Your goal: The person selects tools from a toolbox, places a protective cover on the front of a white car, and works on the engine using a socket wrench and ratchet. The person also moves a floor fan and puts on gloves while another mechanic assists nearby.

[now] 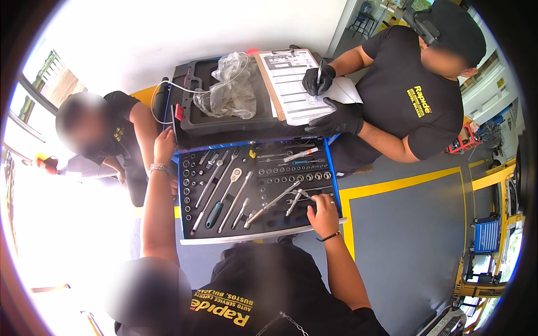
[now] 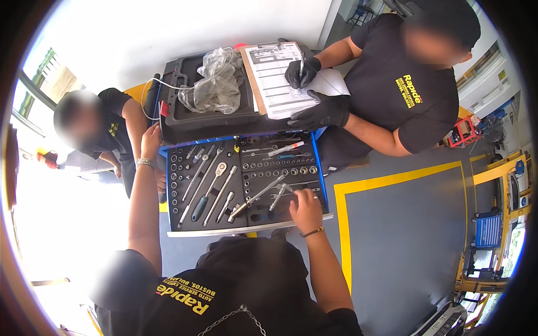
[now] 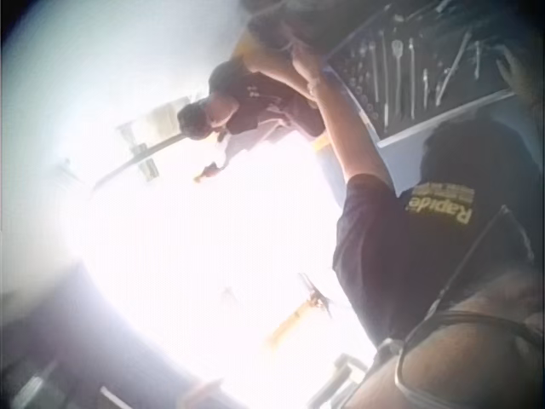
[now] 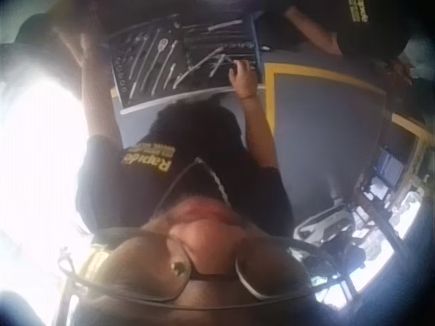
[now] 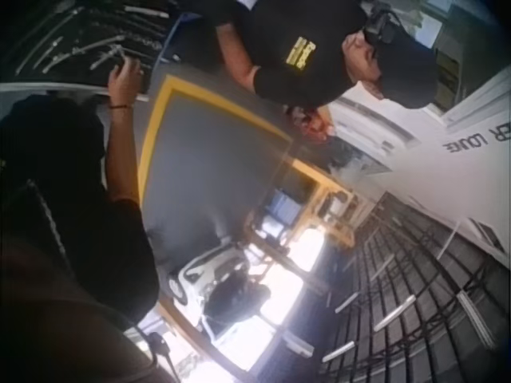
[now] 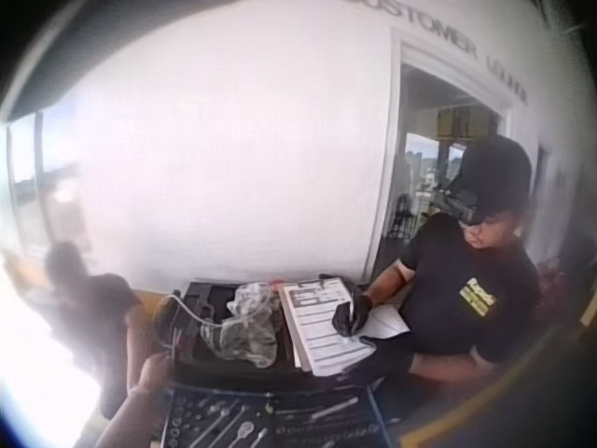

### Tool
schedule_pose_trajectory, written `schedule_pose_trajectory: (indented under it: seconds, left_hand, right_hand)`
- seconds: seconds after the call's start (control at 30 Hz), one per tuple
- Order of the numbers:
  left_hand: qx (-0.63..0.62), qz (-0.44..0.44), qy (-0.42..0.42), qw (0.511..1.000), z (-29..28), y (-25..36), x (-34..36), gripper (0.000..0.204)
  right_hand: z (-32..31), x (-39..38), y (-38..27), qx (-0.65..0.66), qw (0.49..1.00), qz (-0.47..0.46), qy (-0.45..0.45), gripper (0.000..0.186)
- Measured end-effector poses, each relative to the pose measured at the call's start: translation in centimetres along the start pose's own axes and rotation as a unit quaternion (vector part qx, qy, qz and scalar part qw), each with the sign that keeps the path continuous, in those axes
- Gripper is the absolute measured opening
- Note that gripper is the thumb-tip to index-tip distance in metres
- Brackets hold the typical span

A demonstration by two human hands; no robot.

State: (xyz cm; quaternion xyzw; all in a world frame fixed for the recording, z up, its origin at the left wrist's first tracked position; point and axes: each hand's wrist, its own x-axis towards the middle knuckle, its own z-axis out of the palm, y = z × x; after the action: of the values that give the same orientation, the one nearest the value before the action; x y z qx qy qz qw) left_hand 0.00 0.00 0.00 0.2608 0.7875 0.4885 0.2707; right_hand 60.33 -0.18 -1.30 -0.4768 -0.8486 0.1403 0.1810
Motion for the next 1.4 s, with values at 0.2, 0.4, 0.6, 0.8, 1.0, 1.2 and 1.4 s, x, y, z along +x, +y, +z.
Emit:
schedule_pose_trajectory:
  seconds: [0.2,0.4,0.6,0.8,1.0,1.2,1.4]
  left_hand:
    - [0.301,0.154,0.161,0.927,1.3,1.7,-7.4,0.052]
    - [0.409,0.215,0.222,0.859,2.4,-0.5,-10.7,0.053]
    - [0.331,0.210,-0.251,0.885,16.9,2.2,-30.7,0.045]
    - [0.451,0.213,-0.160,0.852,21.0,-0.6,-34.8,0.028]
    - [0.407,0.220,-0.168,0.870,16.9,1.9,-35.6,0.023]
    - [0.401,0.141,-0.321,0.846,12.3,0.8,-39.7,0.045]
    - [0.378,0.214,-0.291,0.852,12.4,-4.1,-38.9,0.045]
  right_hand:
    - [0.9,3.9,2.2,-0.034,0.994,-0.047,-0.088,0.026]
    - [0.4,3.0,3.3,0.120,0.991,-0.050,-0.037,0.021]
    - [-6.0,0.6,3.7,0.408,0.905,0.020,-0.115,0.036]
    - [-13.5,-2.5,4.3,0.598,0.776,0.050,-0.192,0.030]
    - [-14.5,-5.3,5.8,0.541,0.818,0.065,-0.184,0.017]
    - [-15.2,-15.1,4.2,0.579,0.769,0.266,-0.050,0.025]
    - [-14.9,-28.2,-2.7,0.642,0.674,0.361,0.053,0.042]
